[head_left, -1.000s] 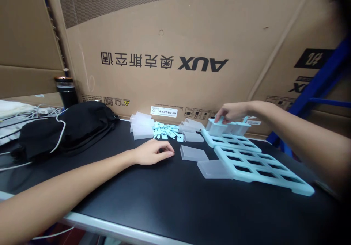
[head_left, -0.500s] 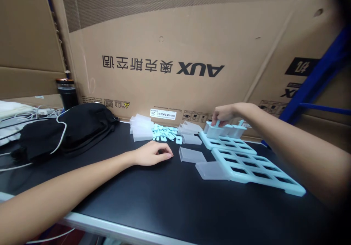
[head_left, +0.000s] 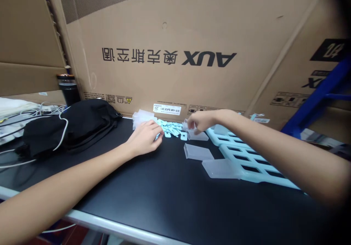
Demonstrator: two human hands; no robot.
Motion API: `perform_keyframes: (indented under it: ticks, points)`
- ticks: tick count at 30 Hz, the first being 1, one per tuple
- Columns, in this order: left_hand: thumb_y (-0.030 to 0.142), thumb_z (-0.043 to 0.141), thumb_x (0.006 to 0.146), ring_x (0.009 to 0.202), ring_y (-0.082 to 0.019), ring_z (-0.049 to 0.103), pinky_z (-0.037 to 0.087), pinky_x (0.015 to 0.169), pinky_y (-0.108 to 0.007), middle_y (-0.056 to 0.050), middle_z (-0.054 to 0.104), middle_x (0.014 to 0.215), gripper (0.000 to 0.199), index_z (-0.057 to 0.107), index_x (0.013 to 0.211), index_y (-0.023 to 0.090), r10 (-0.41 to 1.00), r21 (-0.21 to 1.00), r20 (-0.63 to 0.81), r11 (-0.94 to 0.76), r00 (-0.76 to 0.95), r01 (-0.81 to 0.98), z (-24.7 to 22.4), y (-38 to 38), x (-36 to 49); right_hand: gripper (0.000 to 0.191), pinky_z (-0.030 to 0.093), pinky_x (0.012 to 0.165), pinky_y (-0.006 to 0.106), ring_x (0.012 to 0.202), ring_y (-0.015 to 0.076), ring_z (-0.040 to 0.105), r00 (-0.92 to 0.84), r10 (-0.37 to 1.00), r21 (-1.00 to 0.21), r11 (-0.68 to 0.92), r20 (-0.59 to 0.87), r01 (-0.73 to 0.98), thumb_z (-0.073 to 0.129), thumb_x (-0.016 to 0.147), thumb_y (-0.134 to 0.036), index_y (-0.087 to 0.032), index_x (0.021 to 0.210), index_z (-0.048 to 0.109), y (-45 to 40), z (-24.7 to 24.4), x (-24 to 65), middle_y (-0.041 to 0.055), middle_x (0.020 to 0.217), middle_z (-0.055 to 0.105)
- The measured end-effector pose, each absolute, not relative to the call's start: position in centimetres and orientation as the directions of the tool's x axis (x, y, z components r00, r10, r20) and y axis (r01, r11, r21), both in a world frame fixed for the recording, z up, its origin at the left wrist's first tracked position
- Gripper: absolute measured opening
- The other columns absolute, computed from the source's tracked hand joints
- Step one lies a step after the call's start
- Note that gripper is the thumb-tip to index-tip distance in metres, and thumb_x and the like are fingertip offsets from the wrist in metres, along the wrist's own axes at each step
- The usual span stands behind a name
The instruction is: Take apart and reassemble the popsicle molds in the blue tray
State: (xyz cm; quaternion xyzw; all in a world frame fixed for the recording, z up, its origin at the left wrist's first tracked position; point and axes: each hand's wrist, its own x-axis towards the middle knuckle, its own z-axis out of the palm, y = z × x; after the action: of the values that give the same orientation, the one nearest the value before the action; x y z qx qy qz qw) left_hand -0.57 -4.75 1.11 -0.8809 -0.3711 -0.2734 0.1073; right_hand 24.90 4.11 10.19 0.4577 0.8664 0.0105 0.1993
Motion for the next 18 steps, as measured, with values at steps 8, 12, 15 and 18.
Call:
perform_keyframes:
  ticks: [8, 12, 15, 18]
  points:
    - [0.022, 0.049, 0.091, 0.106, -0.022, 0.055, 0.043, 0.095, -0.035, -0.005, 0.065, 0.111, 0.021, 0.063, 0.106, 0.02, 0.453, 0.054, 0.359, -0.883, 0.816, 0.466, 0.0, -5.5, 0.8, 0.056, 0.044, 0.063, 0.033, 0.084, 0.0263, 0.061, -0.398, 0.826, 0.379, 0.544, -0.399, 0.749, 0.073, 0.061, -0.037, -0.014, 0.112, 0.065, 2.6, 7.8, 23.7, 0.0117, 0.099, 0.066]
    - [0.021, 0.047, 0.093, 0.11, -0.022, 0.054, 0.042, 0.099, -0.036, -0.007, 0.064, 0.115, 0.024, 0.061, 0.112, 0.019, 0.41, 0.067, 0.333, -0.908, 0.849, 0.412, -0.2, -5.6, 0.9, 0.066, 0.046, 0.073, 0.034, 0.094, 0.0257, 0.06, -0.569, 0.745, 0.224, 0.656, -0.349, 0.721, 0.075, 0.061, -0.036, -0.017, 0.122, 0.056, 3.1, 7.7, 24.9, 0.0111, 0.113, 0.062]
    - [0.027, 0.048, 0.093, 0.112, -0.024, 0.053, 0.043, 0.099, -0.038, -0.009, 0.061, 0.12, 0.03, 0.056, 0.121, 0.018, 0.463, 0.061, 0.334, -0.88, 0.821, 0.472, -0.2, -5.6, 0.7, 0.059, 0.046, 0.076, 0.033, 0.096, 0.024, 0.06, -0.632, 0.689, 0.091, 0.699, -0.355, 0.71, 0.073, 0.063, -0.034, -0.02, 0.118, 0.057, 3.3, 7.6, 25.0, 0.0086, 0.113, 0.062]
    - [0.032, 0.047, 0.094, 0.118, -0.026, 0.05, 0.041, 0.102, -0.04, -0.011, 0.056, 0.13, 0.039, 0.05, 0.131, 0.018, 0.502, 0.059, 0.325, -0.856, 0.801, 0.513, -0.2, -5.7, 0.6, 0.057, 0.046, 0.075, 0.032, 0.093, 0.0218, 0.061, -0.667, 0.646, -0.045, 0.705, -0.371, 0.708, 0.073, 0.064, -0.039, -0.023, 0.117, 0.058, 3.1, 7.8, 24.2, 0.0062, 0.11, 0.064]
